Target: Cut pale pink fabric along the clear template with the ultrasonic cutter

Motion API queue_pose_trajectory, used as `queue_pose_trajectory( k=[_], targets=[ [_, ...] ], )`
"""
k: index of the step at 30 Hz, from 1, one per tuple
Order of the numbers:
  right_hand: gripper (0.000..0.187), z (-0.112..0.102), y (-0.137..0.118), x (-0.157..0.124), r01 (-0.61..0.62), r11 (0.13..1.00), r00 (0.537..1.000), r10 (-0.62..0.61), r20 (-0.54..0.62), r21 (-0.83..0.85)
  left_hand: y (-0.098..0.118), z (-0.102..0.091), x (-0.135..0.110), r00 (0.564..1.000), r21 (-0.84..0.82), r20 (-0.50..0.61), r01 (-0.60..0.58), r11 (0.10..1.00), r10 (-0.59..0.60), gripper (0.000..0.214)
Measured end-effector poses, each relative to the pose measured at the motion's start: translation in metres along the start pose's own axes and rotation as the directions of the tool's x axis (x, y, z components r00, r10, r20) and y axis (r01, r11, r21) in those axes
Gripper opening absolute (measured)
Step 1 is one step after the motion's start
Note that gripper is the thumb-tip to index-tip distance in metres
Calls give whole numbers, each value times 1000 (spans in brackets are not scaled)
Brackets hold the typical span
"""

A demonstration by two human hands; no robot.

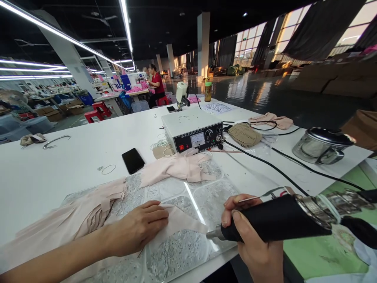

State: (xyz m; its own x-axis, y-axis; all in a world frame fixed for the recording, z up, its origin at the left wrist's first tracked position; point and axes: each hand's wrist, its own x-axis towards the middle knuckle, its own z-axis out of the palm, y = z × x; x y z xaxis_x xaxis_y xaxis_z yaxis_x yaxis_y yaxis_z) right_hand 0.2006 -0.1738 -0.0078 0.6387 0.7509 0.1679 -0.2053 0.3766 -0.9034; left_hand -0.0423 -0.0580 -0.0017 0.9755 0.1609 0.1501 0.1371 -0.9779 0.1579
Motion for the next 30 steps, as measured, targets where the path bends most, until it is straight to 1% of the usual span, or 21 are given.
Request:
queue_pose_trajectory(
  k=[2, 4, 8, 11, 15, 18, 21, 24, 25, 27, 29, 30],
  targets=[
    [17, 1, -2, -1, -18, 1000, 1000, 17, 11, 14, 0, -1, 1, 1000, -9, 1, 16, 1000, -16, 26],
    [15, 2, -3, -3, -9, 998, 1000, 9, 0, 59, 6, 0, 4, 999, -23, -30, 21, 1000, -22, 25],
    [10, 6, -2, -2, 60, 983, 997, -51, -56, 174, 22, 8, 9, 991, -22, -135, -7, 1000, 4, 24],
    [11, 4, 5, -1, 114, 974, 993, -109, -36, 198, 22, 12, 9, 988, -10, -153, 2, 1000, -4, 23],
    [12, -3, 17, -4, 73, 988, 994, -82, 67, 135, 9, 13, 5, 995, 33, -102, 0, 999, 3, 22],
    [11, -9, 20, -11, 54, 995, 993, -63, 99, 88, 1, 13, 4, 994, 79, -108, -12, 997, 21, 22],
    [9, -16, 19, -15, 62, 998, 987, -59, 151, -18, 2, 11, 7, 988, 86, -144, -45, 995, 58, 21],
    [9, -19, 16, -16, 113, 985, 965, -78, 249, -130, 9, 11, 11, 980, 71, -152, -118, 990, 128, 21],
    [9, -19, 15, -17, 137, 980, 961, -95, 260, -147, 11, 10, 12, 979, 66, -150, -130, 989, 139, 21],
    [6, -16, 12, -18, 175, 976, 962, -141, 236, -129, 14, 10, 13, 982, 59, -137, -121, 991, 128, 21],
    [5, -12, 9, -20, 162, 984, 969, -145, 199, -74, 16, 9, 13, 991, 58, -97, -88, 994, 93, 23],
    [6, -11, 7, -22, 128, 991, 973, -116, 201, -47, 16, 8, 13, 994, 60, -73, -75, 995, 79, 24]
  ],
)
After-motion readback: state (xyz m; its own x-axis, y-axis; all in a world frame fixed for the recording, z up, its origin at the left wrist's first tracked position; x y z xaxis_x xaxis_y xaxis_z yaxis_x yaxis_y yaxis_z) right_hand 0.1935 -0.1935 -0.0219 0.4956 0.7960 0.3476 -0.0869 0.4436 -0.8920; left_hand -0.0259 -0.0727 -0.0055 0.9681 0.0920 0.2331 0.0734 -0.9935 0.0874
